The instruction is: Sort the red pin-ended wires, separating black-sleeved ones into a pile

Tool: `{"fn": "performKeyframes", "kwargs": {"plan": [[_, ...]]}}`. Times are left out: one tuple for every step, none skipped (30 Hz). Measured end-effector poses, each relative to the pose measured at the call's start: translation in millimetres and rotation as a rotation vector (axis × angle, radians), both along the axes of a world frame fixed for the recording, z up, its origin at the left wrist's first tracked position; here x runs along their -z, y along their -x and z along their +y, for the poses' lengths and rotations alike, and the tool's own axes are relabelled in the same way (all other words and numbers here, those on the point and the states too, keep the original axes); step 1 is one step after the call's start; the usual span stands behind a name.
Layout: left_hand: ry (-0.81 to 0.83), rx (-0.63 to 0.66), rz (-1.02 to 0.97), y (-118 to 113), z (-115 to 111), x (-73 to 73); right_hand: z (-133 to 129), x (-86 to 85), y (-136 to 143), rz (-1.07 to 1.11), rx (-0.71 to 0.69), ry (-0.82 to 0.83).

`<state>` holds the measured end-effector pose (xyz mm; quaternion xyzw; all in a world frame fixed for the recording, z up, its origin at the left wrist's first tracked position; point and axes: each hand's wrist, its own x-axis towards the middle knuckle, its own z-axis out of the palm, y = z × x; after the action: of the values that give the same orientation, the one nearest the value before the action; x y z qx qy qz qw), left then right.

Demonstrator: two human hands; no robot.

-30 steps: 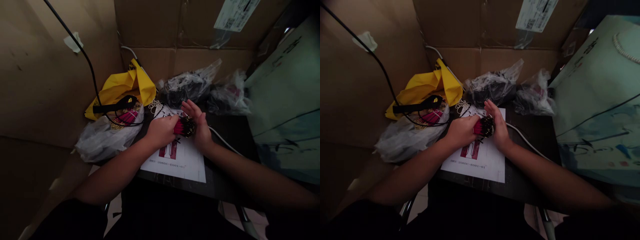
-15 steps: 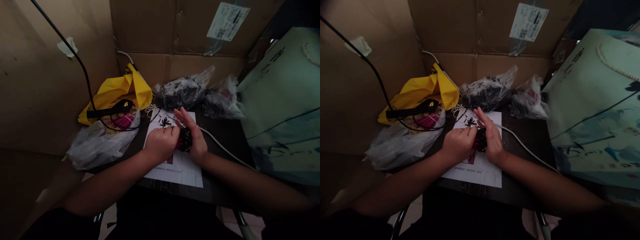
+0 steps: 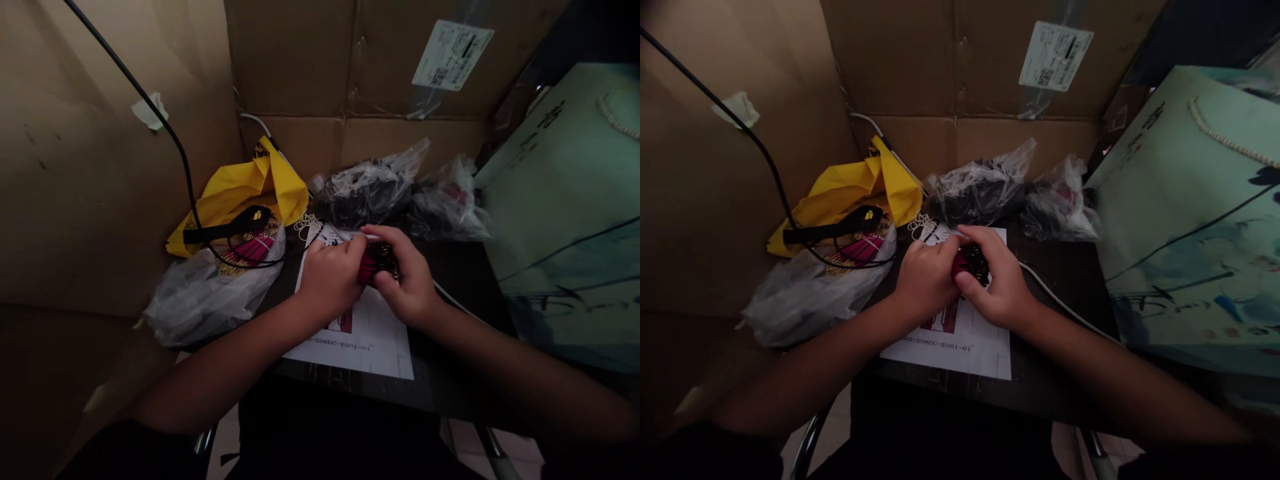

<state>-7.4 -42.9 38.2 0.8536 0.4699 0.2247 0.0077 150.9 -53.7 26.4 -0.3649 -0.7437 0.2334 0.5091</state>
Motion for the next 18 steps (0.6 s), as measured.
{"fn": "performKeyframes", "kwargs": {"plan": [[0.067,0.027,-0.044,-2,1,-5.2,-1,-4.2,-4,-0.057,0.068,-0.031],[0.154,0.077,-0.098,-5,2,-9.8,-2,-7.9,-10,-0.092,0.141,-0.036],[0.257,0.146,-0.165,-7,3,-13.6,-2,-10.8,-15,-0.104,0.209,-0.012],[0.369,0.221,-0.249,-10,6,-16.3,-1,-13.0,-21,-0.094,0.268,0.038],[0.491,0.289,-0.357,-13,9,-17.8,-1,-14.3,-28,-0.069,0.318,0.103],[0.621,0.337,-0.492,-15,12,-17.9,-1,-14.9,-34,-0.026,0.362,0.172],[0.750,0.363,-0.647,-18,15,-16.7,-1,-14.6,-39,0.036,0.405,0.232],[0.880,0.362,-0.819,-22,18,-14.5,-2,-13.6,-44,0.112,0.448,0.274],[1.000,0.344,-0.997,-25,20,-11.6,-4,-11.9,-46,0.189,0.493,0.293],[1.083,0.341,-1.141,-28,22,-8.1,-7,-9.7,-47,0.253,0.537,0.288],[1.152,0.346,-1.249,-30,22,-4.4,-10,-7.2,-47,0.296,0.575,0.268],[1.192,0.318,-1.345,-32,21,-0.7,-14,-4.5,-45,0.315,0.600,0.242],[1.237,0.295,-1.393,-34,19,2.8,-17,-1.9,-41,0.315,0.614,0.213],[1.274,0.285,-1.397,-34,17,6.1,-21,0.6,-38,0.300,0.617,0.188],[1.296,0.277,-1.389,-34,15,9.1,-24,2.7,-34,0.275,0.611,0.164],[1.302,0.265,-1.372,-33,12,11.9,-26,4.5,-30,0.242,0.599,0.142],[1.288,0.252,-1.349,-32,9,14.5,-27,5.9,-26,0.204,0.584,0.119],[1.255,0.234,-1.327,-31,7,16.8,-28,6.8,-23,0.161,0.569,0.092]]}}
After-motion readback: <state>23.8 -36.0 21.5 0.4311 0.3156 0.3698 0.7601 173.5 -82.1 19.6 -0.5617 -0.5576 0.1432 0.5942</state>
